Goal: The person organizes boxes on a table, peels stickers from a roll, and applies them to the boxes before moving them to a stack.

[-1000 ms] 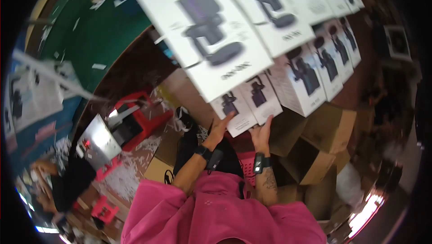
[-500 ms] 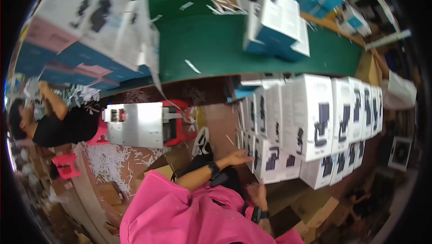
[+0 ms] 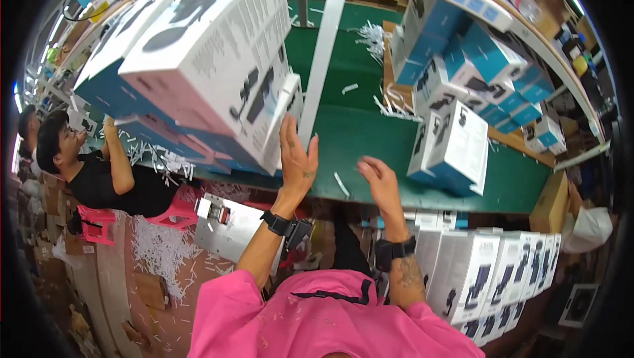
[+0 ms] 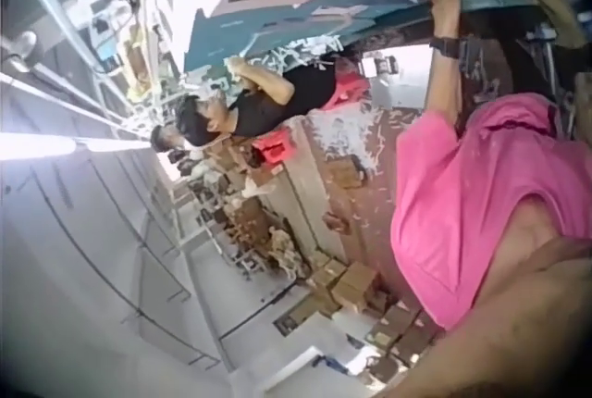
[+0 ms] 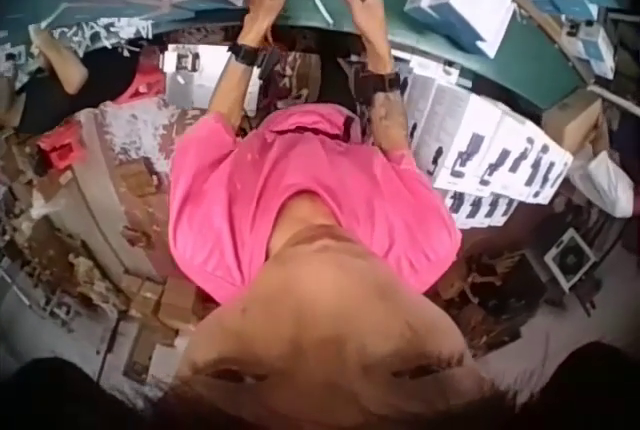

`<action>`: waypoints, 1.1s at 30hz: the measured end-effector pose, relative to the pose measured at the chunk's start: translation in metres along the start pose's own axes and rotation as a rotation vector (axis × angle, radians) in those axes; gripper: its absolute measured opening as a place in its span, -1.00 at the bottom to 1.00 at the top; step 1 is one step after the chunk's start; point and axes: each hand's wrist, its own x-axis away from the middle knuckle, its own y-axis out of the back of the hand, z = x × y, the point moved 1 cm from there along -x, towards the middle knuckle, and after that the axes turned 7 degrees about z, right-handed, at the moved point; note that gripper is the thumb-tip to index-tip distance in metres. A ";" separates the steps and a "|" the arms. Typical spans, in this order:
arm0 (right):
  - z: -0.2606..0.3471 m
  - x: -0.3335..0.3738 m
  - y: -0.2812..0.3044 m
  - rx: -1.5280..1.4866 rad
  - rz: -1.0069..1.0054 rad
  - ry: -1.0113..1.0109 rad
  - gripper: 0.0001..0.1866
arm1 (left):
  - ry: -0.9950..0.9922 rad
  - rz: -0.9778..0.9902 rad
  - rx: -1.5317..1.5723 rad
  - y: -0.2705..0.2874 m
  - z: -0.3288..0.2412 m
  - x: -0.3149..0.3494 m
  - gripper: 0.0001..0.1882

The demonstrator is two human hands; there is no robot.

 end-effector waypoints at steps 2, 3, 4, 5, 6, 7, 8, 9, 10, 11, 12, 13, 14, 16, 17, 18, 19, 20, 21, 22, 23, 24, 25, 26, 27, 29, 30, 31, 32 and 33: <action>0.033 -0.065 -0.015 0.011 0.076 0.095 -0.60 | -0.033 -0.057 -0.099 -0.014 0.000 -0.037 -0.29; 0.044 -0.095 -0.019 -0.082 0.112 0.122 -0.62 | -0.041 -0.071 -0.105 -0.022 0.000 -0.050 -0.29; 0.054 -0.128 -0.017 -0.203 0.187 0.224 -0.64 | 0.041 -0.055 -0.034 -0.033 0.001 -0.066 -0.27; 0.060 -0.162 -0.013 -0.183 0.168 0.158 -0.64 | 0.103 -0.045 0.034 -0.042 0.002 -0.078 -0.24; 0.061 -0.196 -0.010 -0.199 0.122 0.105 -0.66 | 0.133 -0.039 0.050 -0.049 0.003 -0.089 -0.27; 0.059 -0.232 -0.008 -0.229 0.080 0.083 -0.67 | 0.352 0.079 0.204 -0.053 0.006 -0.098 -0.42; 0.055 -0.269 -0.009 -0.191 0.049 0.114 -0.63 | 0.464 0.161 0.560 -0.057 0.006 -0.103 -0.60; 0.048 -0.305 -0.013 -0.208 0.072 0.143 -0.63 | 0.662 0.260 0.564 -0.053 0.008 -0.103 -0.70; 0.039 -0.339 -0.019 0.015 0.097 0.143 -0.58 | 0.775 0.245 0.617 -0.052 0.005 -0.101 -0.75; 0.030 -0.372 -0.030 0.239 0.125 0.147 -0.53 | 0.656 0.331 0.634 -0.043 0.003 -0.101 -0.71; 0.024 -0.404 -0.043 0.440 0.180 0.197 -0.45 | 0.701 0.245 0.764 -0.041 -0.001 -0.098 -0.75; 0.019 -0.432 -0.062 0.538 0.237 0.217 -0.45 | 0.691 0.169 0.661 -0.034 -0.007 -0.092 -0.65; 0.018 -0.455 -0.087 0.699 0.228 0.397 -0.25 | 0.786 0.128 0.685 -0.032 -0.012 -0.089 -0.53; 0.025 -0.494 -0.138 0.797 0.270 0.436 -0.22 | 0.820 0.129 0.613 -0.026 -0.021 -0.084 -0.70; 0.033 -0.511 -0.164 0.808 0.325 0.483 -0.21 | 0.927 0.098 0.661 -0.025 -0.028 -0.078 -0.68; 0.042 -0.522 -0.189 0.891 0.331 0.555 -0.20 | 1.001 0.113 0.572 -0.025 -0.033 -0.075 -0.69; 0.050 -0.531 -0.211 0.922 0.355 0.555 -0.19 | 1.128 0.179 0.462 -0.024 -0.037 -0.072 -0.71; 0.057 -0.537 -0.230 0.950 0.377 0.543 -0.17 | 1.029 0.154 0.446 -0.027 -0.039 -0.073 -0.72; 0.063 -0.540 -0.245 0.975 0.404 0.530 -0.16 | 1.019 0.180 0.321 -0.027 -0.041 -0.073 -0.73; 0.068 -0.542 -0.257 0.998 0.426 0.513 -0.15 | 0.946 0.131 0.321 -0.026 -0.043 -0.075 -0.73; 0.070 -0.542 -0.262 1.001 0.442 0.495 -0.14 | 1.026 0.150 0.287 -0.025 -0.045 -0.075 -0.73; 0.071 -0.541 -0.261 0.992 0.447 0.493 -0.12 | 0.964 0.136 0.242 -0.022 -0.046 -0.077 -0.76; 0.069 -0.538 -0.253 0.978 0.451 0.489 -0.11 | 0.886 0.097 0.264 -0.020 -0.048 -0.080 -0.76; 0.067 -0.536 -0.237 0.940 0.449 0.493 -0.10 | 0.939 0.023 0.391 -0.018 -0.051 -0.081 -0.78; 0.065 -0.531 -0.217 0.904 0.445 0.475 -0.08 | 1.034 -0.021 0.531 -0.016 -0.056 -0.080 -0.81; 0.064 -0.527 -0.156 0.792 0.414 0.449 -0.06 | 1.092 0.013 0.621 -0.011 -0.059 -0.083 -0.88; 0.063 -0.523 -0.119 0.730 0.405 0.423 -0.04 | 1.098 -0.003 0.680 -0.010 -0.062 -0.082 -0.88; 0.062 -0.516 -0.080 0.677 0.392 0.390 -0.03 | 1.093 -0.015 0.759 -0.010 -0.062 -0.081 -0.86; 0.062 -0.506 -0.041 0.630 0.399 0.349 -0.02 | 1.065 0.020 0.789 -0.009 -0.060 -0.080 -0.86; 0.065 -0.498 -0.008 0.593 0.417 0.305 0.00 | 1.035 0.049 0.826 -0.006 -0.059 -0.078 -0.86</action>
